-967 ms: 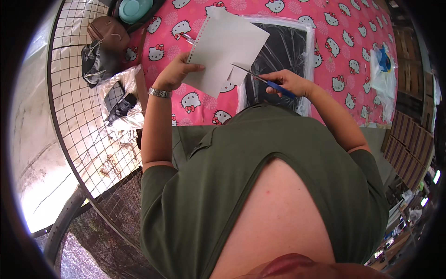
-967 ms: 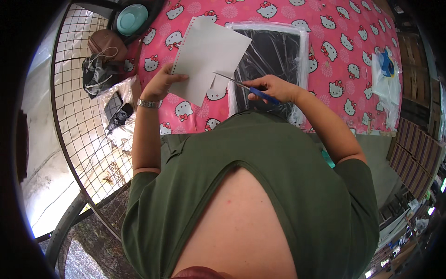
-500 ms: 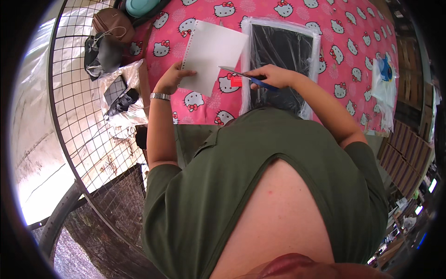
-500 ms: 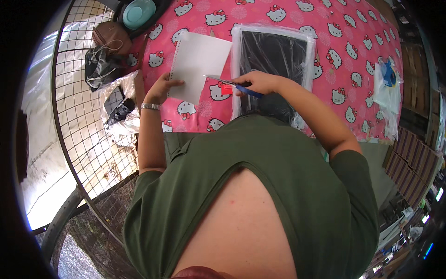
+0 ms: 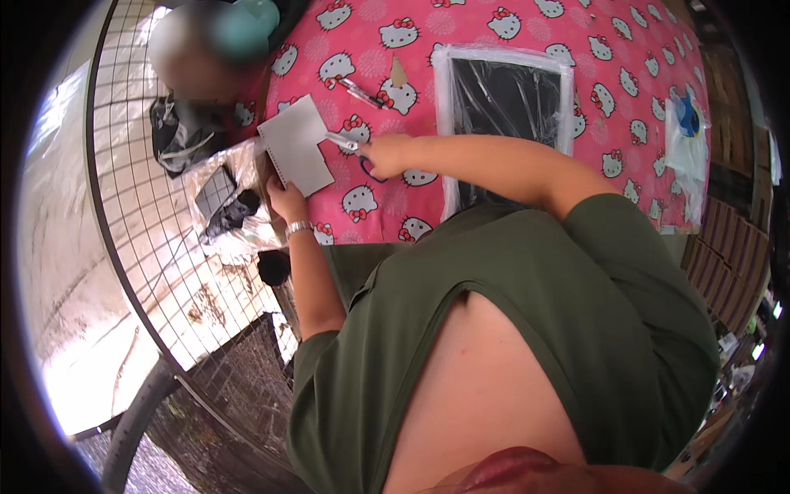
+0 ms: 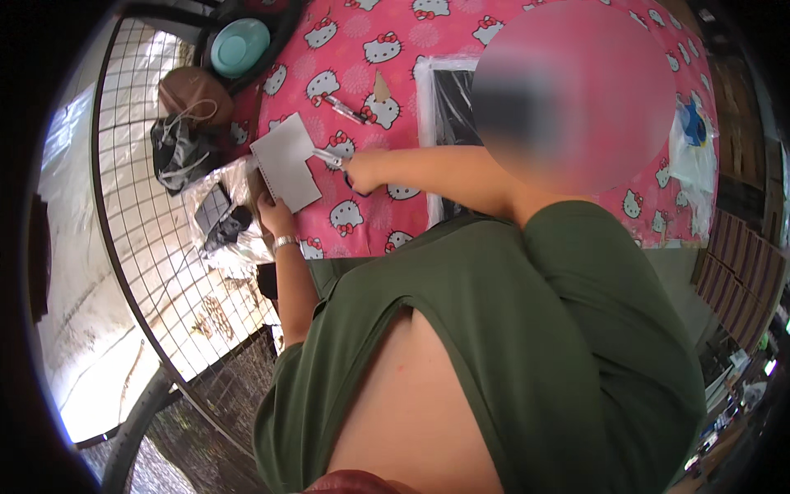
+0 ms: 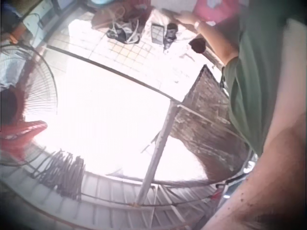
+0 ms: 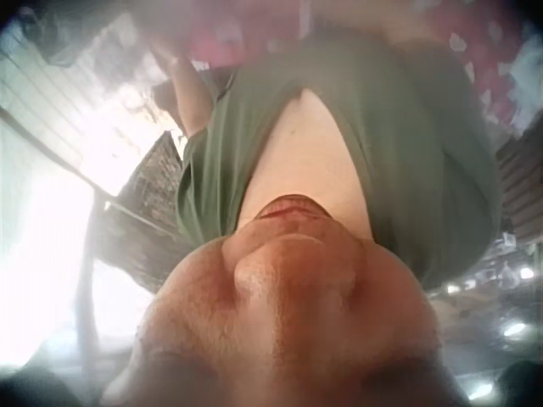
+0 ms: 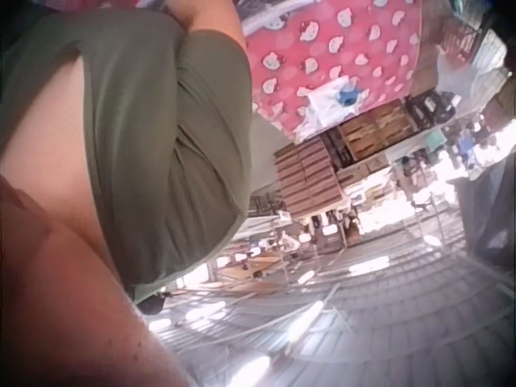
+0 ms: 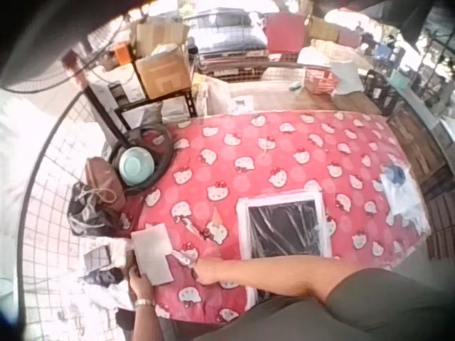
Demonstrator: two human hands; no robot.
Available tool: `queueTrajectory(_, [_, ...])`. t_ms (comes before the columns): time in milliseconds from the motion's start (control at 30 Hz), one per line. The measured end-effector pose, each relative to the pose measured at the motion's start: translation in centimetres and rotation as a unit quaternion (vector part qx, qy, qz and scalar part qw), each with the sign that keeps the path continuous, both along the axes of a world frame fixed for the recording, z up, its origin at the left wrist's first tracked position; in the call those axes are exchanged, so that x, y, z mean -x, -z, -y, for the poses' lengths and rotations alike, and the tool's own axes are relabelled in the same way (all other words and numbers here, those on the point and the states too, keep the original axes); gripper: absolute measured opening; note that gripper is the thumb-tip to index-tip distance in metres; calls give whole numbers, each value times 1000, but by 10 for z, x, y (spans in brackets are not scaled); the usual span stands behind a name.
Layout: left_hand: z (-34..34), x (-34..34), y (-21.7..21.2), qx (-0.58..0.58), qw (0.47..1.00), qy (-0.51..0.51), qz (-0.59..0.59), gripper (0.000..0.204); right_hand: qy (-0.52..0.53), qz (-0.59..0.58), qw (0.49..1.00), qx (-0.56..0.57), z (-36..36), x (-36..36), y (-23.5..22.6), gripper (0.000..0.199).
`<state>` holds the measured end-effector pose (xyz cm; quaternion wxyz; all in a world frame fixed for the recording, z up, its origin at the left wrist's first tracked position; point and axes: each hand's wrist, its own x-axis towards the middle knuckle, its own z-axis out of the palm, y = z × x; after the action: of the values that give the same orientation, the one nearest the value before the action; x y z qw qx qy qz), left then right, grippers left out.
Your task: The person places items inside plastic sleeves, cuts a paper note with scissors, and uses a tape dispenser to seal the sleeves.
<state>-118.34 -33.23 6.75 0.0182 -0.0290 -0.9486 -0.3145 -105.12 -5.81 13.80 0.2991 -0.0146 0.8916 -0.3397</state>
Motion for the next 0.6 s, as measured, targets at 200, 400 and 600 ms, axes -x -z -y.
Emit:
queueTrajectory(200, [-106, -89, -50, 49, 954, 246, -163, 38, 139, -278, 935, -169, -45, 30, 48, 21])
queueTrajectory(400, [-173, -188, -31, -71, 785, 613, -55, 24, 184, -316, 915, -169, -77, 26, 64, 23])
queueTrajectory(600, [-224, -198, -64, -152, 827, 518, 157, 16, 428, -306, 848, 70, -142, -73, -7, 36])
